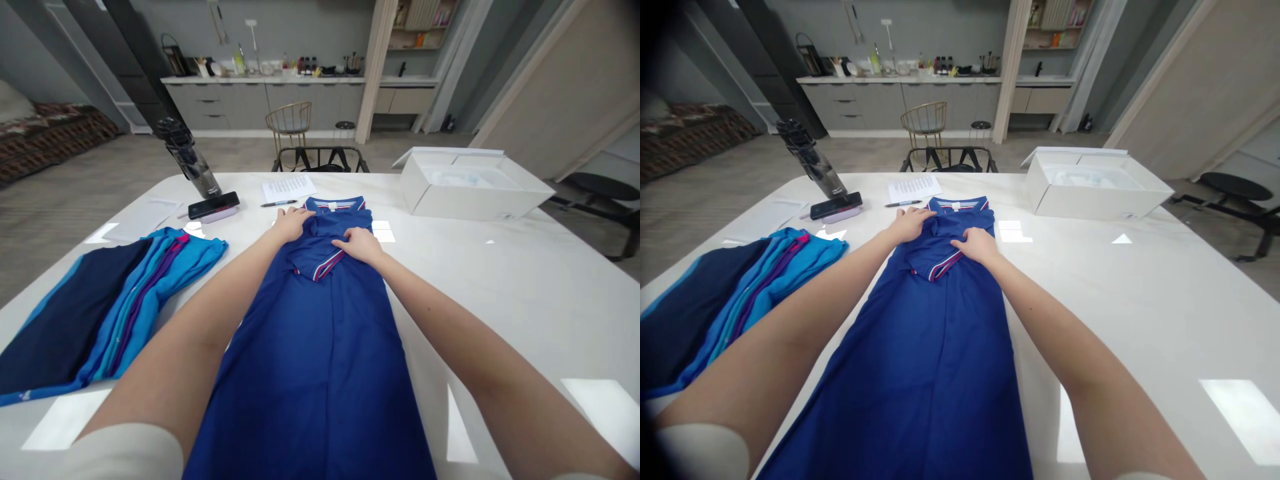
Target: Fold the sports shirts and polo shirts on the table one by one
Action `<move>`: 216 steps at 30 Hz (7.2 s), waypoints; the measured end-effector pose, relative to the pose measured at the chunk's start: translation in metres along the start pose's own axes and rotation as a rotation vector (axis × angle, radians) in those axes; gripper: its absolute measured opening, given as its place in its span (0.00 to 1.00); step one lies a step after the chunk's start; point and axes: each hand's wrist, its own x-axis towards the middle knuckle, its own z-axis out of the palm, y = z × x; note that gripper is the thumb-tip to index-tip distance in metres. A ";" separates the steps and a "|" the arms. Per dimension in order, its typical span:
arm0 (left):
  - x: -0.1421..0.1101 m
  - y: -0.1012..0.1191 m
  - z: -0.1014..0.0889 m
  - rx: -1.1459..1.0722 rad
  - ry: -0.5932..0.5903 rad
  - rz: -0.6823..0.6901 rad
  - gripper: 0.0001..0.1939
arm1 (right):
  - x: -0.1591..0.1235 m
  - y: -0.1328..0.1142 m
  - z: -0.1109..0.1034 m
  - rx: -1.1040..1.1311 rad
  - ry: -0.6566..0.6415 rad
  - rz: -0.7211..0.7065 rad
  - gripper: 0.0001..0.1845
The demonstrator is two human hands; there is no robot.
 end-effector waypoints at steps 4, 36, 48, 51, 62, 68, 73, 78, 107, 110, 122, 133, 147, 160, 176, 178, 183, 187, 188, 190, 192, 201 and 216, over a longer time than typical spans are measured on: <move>0.018 -0.007 0.010 0.008 -0.001 -0.059 0.22 | -0.008 -0.001 0.004 0.139 0.044 -0.007 0.11; -0.023 0.040 0.035 -0.058 0.078 0.184 0.23 | 0.011 0.061 -0.012 -0.007 0.281 0.113 0.19; -0.149 0.080 0.041 -0.102 0.098 0.270 0.22 | -0.107 -0.012 0.002 -0.012 0.078 -0.383 0.09; -0.182 0.084 0.034 -0.150 0.126 0.294 0.19 | -0.136 -0.025 0.003 0.026 -0.023 -0.429 0.08; -0.296 0.098 0.008 -0.218 0.050 0.135 0.13 | -0.228 -0.069 0.020 -0.021 -0.170 -0.461 0.13; -0.340 0.118 0.000 -0.115 -0.041 -0.016 0.19 | -0.262 -0.082 0.024 -0.067 -0.141 -0.511 0.21; -0.365 0.137 -0.010 -0.039 -0.052 -0.078 0.16 | -0.284 -0.092 0.026 -0.084 -0.180 -0.527 0.21; -0.385 0.154 -0.009 -0.061 -0.018 -0.086 0.14 | -0.303 -0.100 0.031 -0.120 -0.162 -0.541 0.16; -0.451 0.229 -0.019 -0.410 -0.278 0.016 0.14 | -0.342 -0.056 0.010 0.017 -0.171 -0.681 0.15; -0.443 0.217 -0.009 -0.529 -0.303 0.139 0.12 | -0.347 -0.051 0.011 0.053 -0.158 -0.644 0.15; -0.414 0.187 0.001 -0.464 -0.086 0.309 0.09 | -0.359 -0.072 0.018 0.330 -0.223 -0.451 0.04; -0.416 0.183 -0.007 -0.287 -0.130 0.407 0.10 | -0.353 -0.051 0.012 0.149 -0.228 -0.433 0.03; -0.420 0.166 0.001 -0.337 -0.130 0.463 0.13 | -0.370 -0.044 0.008 0.089 -0.248 -0.558 0.10; -0.423 0.130 -0.017 -0.564 -0.341 0.487 0.30 | -0.378 0.030 -0.044 0.188 -0.461 -0.547 0.17; -0.377 0.121 -0.018 -0.727 -0.472 0.513 0.10 | -0.360 0.044 -0.058 0.178 -0.657 -0.497 0.16; -0.366 0.121 -0.025 -0.815 -0.499 0.414 0.09 | -0.351 0.036 -0.069 0.228 -0.682 -0.468 0.18; -0.318 0.114 -0.024 -1.119 -0.292 0.084 0.15 | -0.294 0.032 -0.087 0.458 -0.573 -0.232 0.21; -0.275 0.104 0.000 -1.222 -0.090 -0.157 0.20 | -0.242 0.043 -0.067 0.579 -0.374 0.072 0.16; -0.266 0.102 0.006 -1.209 -0.088 -0.191 0.21 | -0.233 0.046 -0.060 0.534 -0.332 0.107 0.13; -0.254 0.097 0.014 -1.106 -0.096 -0.194 0.21 | -0.225 0.051 -0.049 0.424 -0.300 0.071 0.09; -0.248 0.094 0.016 -0.935 -0.074 -0.096 0.23 | -0.227 0.054 -0.044 0.342 -0.314 -0.096 0.19; -0.237 0.098 0.007 -0.827 -0.081 0.284 0.16 | -0.243 0.065 -0.040 0.248 -0.210 -0.453 0.10; -0.166 0.056 0.013 -1.552 -0.078 -0.771 0.08 | -0.163 0.053 -0.032 0.593 -0.065 0.458 0.21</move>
